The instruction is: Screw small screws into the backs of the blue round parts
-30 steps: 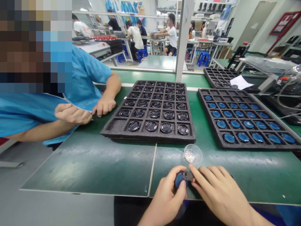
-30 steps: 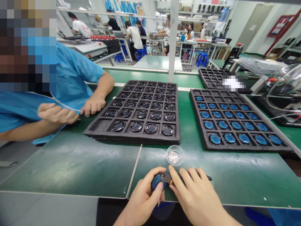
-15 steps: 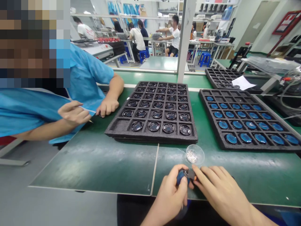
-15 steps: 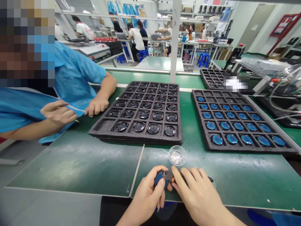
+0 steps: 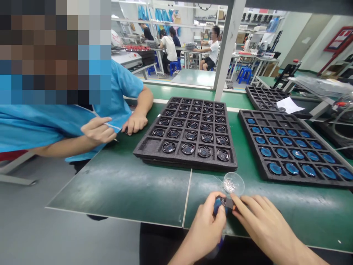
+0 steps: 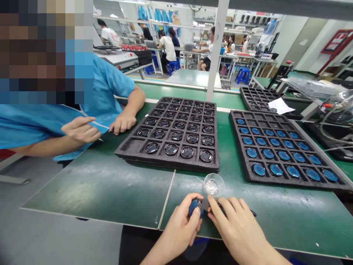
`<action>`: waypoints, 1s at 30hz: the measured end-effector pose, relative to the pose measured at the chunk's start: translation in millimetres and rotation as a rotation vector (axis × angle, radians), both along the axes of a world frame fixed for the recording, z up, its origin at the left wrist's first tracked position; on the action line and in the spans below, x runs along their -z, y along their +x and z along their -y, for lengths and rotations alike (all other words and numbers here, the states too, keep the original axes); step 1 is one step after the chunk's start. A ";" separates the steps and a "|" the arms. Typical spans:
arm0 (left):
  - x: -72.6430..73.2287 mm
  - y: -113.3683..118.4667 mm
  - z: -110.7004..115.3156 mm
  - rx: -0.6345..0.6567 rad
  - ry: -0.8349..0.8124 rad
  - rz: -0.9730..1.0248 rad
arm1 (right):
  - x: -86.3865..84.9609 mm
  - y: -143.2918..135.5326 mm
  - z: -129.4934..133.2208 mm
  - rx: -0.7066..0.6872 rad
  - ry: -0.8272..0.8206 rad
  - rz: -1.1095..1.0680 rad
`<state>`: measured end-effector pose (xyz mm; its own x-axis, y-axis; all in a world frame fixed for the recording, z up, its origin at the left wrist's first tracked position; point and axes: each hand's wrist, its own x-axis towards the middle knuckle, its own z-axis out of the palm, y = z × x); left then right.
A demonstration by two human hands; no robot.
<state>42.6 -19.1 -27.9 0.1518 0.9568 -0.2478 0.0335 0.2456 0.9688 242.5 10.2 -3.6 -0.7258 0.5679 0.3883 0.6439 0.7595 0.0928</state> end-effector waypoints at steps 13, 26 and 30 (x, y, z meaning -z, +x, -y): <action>-17.1 3.7 -6.5 -0.049 -0.025 0.109 | -65.2 36.5 -26.3 0.067 -0.020 -0.115; 8.6 -11.5 3.5 0.085 0.033 0.181 | -25.4 29.6 -44.2 0.118 -0.107 -0.029; 6.6 -11.9 5.0 0.112 0.015 0.220 | -29.3 24.2 -26.8 0.170 -0.406 -0.362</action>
<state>30.7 -24.1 -34.5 0.3062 0.9343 -0.1827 -0.1520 0.2374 0.9594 266.8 37.0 25.7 -0.4723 0.8208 0.3213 0.6965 0.5709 -0.4347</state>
